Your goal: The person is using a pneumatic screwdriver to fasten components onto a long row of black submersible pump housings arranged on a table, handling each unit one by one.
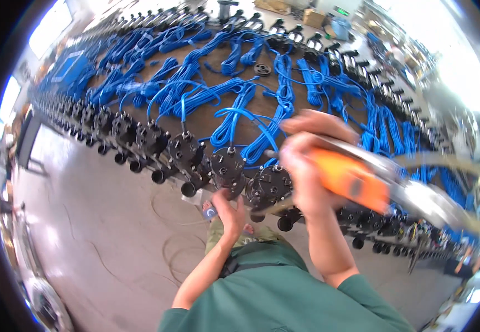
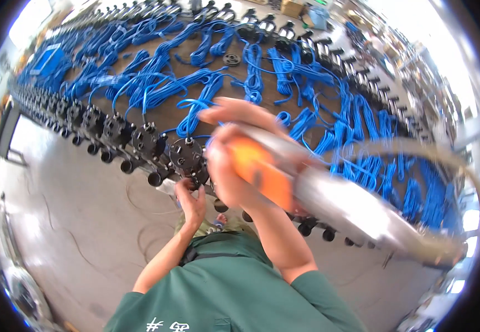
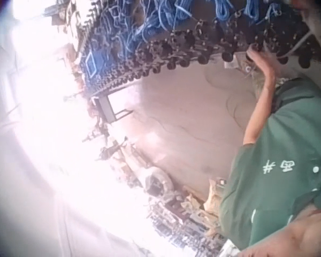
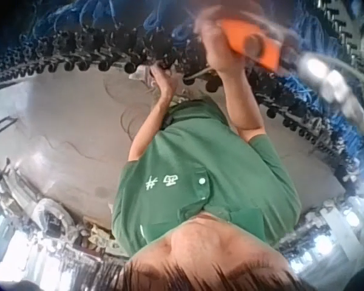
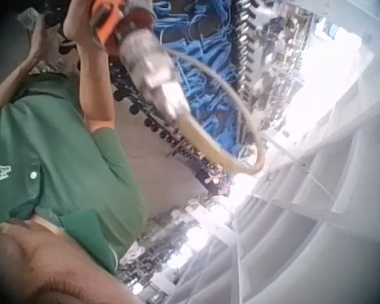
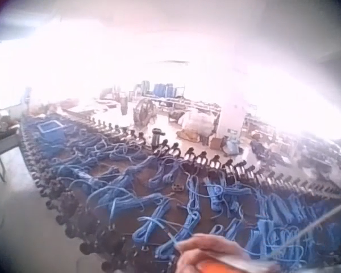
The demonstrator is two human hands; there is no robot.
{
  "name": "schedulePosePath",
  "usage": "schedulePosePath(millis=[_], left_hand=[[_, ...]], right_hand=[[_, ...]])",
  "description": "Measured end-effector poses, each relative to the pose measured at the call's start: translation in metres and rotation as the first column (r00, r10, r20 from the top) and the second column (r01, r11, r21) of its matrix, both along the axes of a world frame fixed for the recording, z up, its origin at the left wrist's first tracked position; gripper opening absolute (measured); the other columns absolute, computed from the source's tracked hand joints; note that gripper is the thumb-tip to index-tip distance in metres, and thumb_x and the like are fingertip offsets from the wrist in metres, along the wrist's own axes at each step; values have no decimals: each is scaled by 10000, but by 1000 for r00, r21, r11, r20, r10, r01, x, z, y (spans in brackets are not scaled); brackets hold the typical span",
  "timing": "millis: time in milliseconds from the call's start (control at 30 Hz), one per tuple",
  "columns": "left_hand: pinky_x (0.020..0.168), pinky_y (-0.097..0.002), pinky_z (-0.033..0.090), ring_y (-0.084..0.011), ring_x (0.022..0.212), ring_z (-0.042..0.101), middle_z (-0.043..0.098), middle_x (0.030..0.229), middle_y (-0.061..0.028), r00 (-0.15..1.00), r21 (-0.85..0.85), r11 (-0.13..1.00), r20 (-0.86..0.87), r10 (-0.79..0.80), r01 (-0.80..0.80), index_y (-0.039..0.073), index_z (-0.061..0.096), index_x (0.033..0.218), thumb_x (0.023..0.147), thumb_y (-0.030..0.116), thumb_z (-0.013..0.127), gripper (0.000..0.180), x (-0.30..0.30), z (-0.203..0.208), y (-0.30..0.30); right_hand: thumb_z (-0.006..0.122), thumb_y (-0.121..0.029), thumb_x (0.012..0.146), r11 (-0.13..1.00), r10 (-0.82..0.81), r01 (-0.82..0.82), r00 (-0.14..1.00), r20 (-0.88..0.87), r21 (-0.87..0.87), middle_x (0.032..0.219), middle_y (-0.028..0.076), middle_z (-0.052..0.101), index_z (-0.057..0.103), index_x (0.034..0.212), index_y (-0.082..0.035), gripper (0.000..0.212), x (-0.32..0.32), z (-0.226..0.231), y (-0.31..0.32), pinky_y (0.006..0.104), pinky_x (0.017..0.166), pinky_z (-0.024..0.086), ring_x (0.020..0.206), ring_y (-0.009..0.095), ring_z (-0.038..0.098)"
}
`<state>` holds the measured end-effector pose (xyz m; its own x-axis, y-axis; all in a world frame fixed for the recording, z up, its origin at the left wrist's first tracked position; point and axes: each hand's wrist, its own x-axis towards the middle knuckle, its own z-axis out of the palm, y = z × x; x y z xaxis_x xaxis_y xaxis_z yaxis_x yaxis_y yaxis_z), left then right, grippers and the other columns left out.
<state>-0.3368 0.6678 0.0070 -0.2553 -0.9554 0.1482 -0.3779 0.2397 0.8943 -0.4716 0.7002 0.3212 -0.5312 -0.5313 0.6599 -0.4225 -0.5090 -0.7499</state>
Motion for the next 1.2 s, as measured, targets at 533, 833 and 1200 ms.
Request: schedulePosePath(millis=[533,833,1200], left_hand=[[690,-393,546,-336,785,690,701,935,-130,965,-123,958,-9,-264,260,18,739,1029,864,64,706,175,-7,-47,13],[668,-404,542,-342,759,683,691,900,-133,946,-152,937,-28,-323,316,12,732,1011,863,53,687,160,-4,-51,11],[649,-341,547,-250,714,684,722,849,-93,893,-549,724,104,-437,418,46,739,894,771,-20,703,144,-4,172,-71]], right_hand=[[573,76,837,938,236,-295,928,287,184,1017,133,669,549,1223,9,393,7,-141,21,252,661,533,718,108,628],[608,76,836,930,200,-294,908,368,221,959,82,657,580,1114,4,289,8,-163,11,267,768,539,872,124,660],[636,32,748,998,-23,17,995,93,60,948,187,713,622,1176,59,429,-32,-45,72,275,618,554,648,139,652]])
